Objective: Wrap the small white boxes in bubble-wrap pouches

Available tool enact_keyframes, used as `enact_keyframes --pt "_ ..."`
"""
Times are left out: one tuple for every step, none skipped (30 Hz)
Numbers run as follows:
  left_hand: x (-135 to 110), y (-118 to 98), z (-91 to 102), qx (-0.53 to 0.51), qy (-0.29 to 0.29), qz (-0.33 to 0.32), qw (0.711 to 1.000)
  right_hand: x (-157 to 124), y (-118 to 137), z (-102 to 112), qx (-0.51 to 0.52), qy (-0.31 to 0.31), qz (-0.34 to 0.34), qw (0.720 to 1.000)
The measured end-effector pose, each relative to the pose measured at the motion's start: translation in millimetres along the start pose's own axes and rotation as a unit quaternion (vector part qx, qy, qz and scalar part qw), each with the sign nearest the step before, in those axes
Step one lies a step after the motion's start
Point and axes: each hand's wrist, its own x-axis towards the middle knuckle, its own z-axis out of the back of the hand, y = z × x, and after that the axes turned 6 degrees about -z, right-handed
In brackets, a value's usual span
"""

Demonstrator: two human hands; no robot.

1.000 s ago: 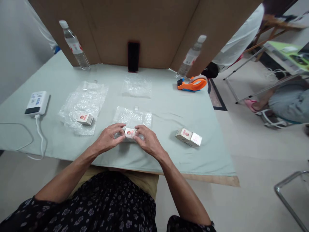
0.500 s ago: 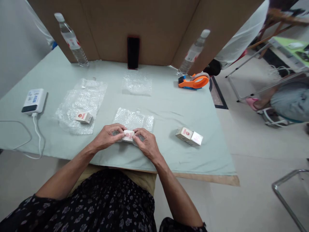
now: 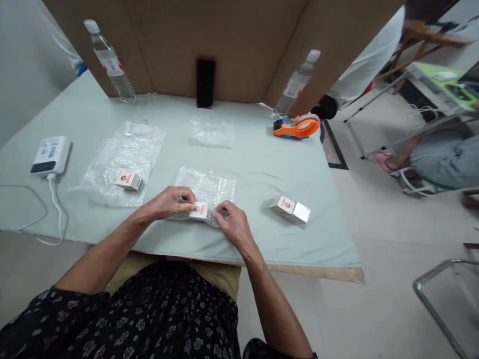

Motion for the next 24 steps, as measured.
enact_keyframes --pt "1.7 0.0 1.7 0.001 0.010 0.002 1.000 -3.7 2.9 2.7 -0.041 -0.030 0.019 0.999" --pt "3.3 0.1 3.4 0.002 0.022 0.003 1.000 -7.9 7.6 5.2 -0.083 -0.068 0.046 0.993" --pt "5.0 0.3 5.0 0.003 0.036 0.005 0.999 -12.3 13.6 6.9 -0.121 -0.107 0.079 0.984" --pt "6.5 0.7 6.4 0.003 0.048 0.007 0.999 -16.3 20.6 7.5 -0.152 -0.138 0.114 0.972" --pt "8.1 1.3 7.5 0.003 0.057 0.006 0.998 -19.7 27.7 6.6 -0.171 -0.151 0.149 0.962" --pt "9.5 2.0 8.2 0.003 0.063 0.004 0.998 -22.1 34.1 4.3 -0.180 -0.144 0.179 0.956" --pt "10.6 2.9 8.7 0.002 0.067 -0.001 0.998 -23.3 39.2 0.6 -0.184 -0.122 0.205 0.954" --pt "11.4 3.8 8.9 0.001 0.068 -0.005 0.998 -23.4 42.6 -3.9 -0.188 -0.094 0.221 0.952" --pt "11.6 4.7 8.9 0.000 0.066 -0.008 0.998 -22.6 44.2 -8.8 -0.193 -0.069 0.228 0.952" --pt "11.2 5.4 8.7 -0.003 0.065 -0.009 0.998 -21.3 44.3 -13.4 -0.201 -0.051 0.228 0.951" --pt "10.1 5.9 8.5 -0.005 0.064 -0.008 0.998 -19.8 43.4 -17.2 -0.210 -0.043 0.223 0.951" --pt "8.4 6.2 8.1 -0.007 0.062 -0.006 0.998 -18.4 42.1 -19.8 -0.219 -0.042 0.217 0.950" --pt "6.3 6.2 7.6 -0.009 0.058 -0.003 0.998 -17.1 40.9 -21.1 -0.228 -0.041 0.214 0.949" --pt "4.0 6.0 7.1 -0.012 0.053 -0.001 0.999 -16.1 40.3 -21.2 -0.237 -0.039 0.213 0.947" --pt "1.9 5.7 6.3 -0.016 0.045 0.001 0.999 -15.1 40.4 -20.5 -0.249 -0.032 0.213 0.944" --pt "0.2 5.4 5.4 -0.019 0.035 0.003 0.999 -14.2 41.1 -19.2 -0.264 -0.025 0.212 0.941" --pt "-0.7 5.1 4.4 -0.023 0.026 0.004 0.999 -13.1 42.3 -17.8 -0.279 -0.018 0.211 0.937" --pt "-0.8 4.8 3.4 -0.025 0.020 0.005 0.999 -11.9 43.6 -16.5 -0.292 -0.012 0.210 0.933" --pt "-0.3 4.8 2.5 -0.027 0.018 0.006 0.999 -10.5 44.9 -15.6 -0.303 -0.007 0.211 0.929" --pt "0.3 4.8 1.8 -0.027 0.016 0.007 0.999 -9.1 45.8 -15.1 -0.311 -0.005 0.213 0.926" --pt "0.6 4.9 1.6 -0.025 0.011 0.009 1.000 -7.9 46.3 -15.0 -0.317 -0.007 0.218 0.923" --pt "-0.1 5.1 1.9 -0.021 -0.002 0.011 1.000 -6.9 46.3 -15.1 -0.321 -0.009 0.224 0.920" --pt "-2.5 5.3 3.0 -0.013 -0.025 0.014 1.000 -6.3 46.1 -15.5 -0.324 -0.013 0.231 0.917" --pt "-6.9 5.5 4.7 0.000 -0.058 0.021 0.998 -6.0 45.6 -15.8 -0.327 -0.017 0.237 0.915"
